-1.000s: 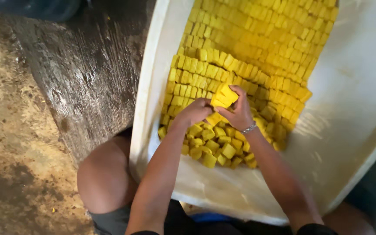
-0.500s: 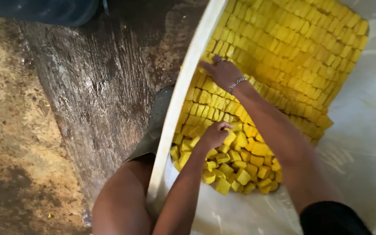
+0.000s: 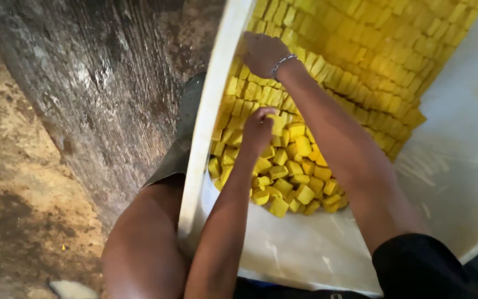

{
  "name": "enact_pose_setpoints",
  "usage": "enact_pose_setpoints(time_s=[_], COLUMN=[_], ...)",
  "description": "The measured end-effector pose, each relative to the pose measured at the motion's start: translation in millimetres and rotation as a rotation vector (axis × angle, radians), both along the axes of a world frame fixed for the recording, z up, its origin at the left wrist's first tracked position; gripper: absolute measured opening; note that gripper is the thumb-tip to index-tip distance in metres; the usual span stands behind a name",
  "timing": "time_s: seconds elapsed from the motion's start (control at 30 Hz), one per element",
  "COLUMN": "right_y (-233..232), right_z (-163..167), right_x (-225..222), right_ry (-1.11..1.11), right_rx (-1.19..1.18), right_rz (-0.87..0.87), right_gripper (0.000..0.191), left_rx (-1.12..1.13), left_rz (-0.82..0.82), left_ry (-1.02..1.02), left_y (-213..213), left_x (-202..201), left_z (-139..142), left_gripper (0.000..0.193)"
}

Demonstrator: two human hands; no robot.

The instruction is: The person sits with a large white tray on their lap and places yellow cubes one by one into neat rows, filling gaps and pressing pieces into position as the arranged area grows across the tray.

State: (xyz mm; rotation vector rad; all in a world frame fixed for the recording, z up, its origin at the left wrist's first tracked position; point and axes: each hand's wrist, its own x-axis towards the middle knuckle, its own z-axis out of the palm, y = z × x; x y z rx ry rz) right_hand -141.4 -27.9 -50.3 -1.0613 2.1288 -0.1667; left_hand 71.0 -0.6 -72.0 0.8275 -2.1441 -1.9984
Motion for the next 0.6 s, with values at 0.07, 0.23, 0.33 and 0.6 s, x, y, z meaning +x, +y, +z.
enact_pose_setpoints(time_s=[0.07,0.23,0.33,0.6], right_y=[19.4,113.3,189.8,376.8], right_z=[7.0,31.5,32.0,18.9], right_x=[-9.1,-29.6,-12.2,78.5], right_ry=[-0.098,-0.200,-0.484,-0.899], right_rx=[-0.179,-0.101,-0.319,-0.761], right_rz=[-0.128,-0.607,-0.463,-1.442], right_gripper=[0.044,0.042,0.037,0.031], left_rx=[0.356,0.311,0.244,-1.011], left_rz=[0.119,0.056,-0.127,-0.667], left_ry=[-0.266,-0.169,-0.142,0.215], left_y=[-9.9,-20.4,-8.5,31.8], left_x=[-3.1,-34.7,-76.8,-192.4], left_z=[-2.2,18.5,38.4,16.7], left_gripper=[0.030,0.028,0.033,0.046])
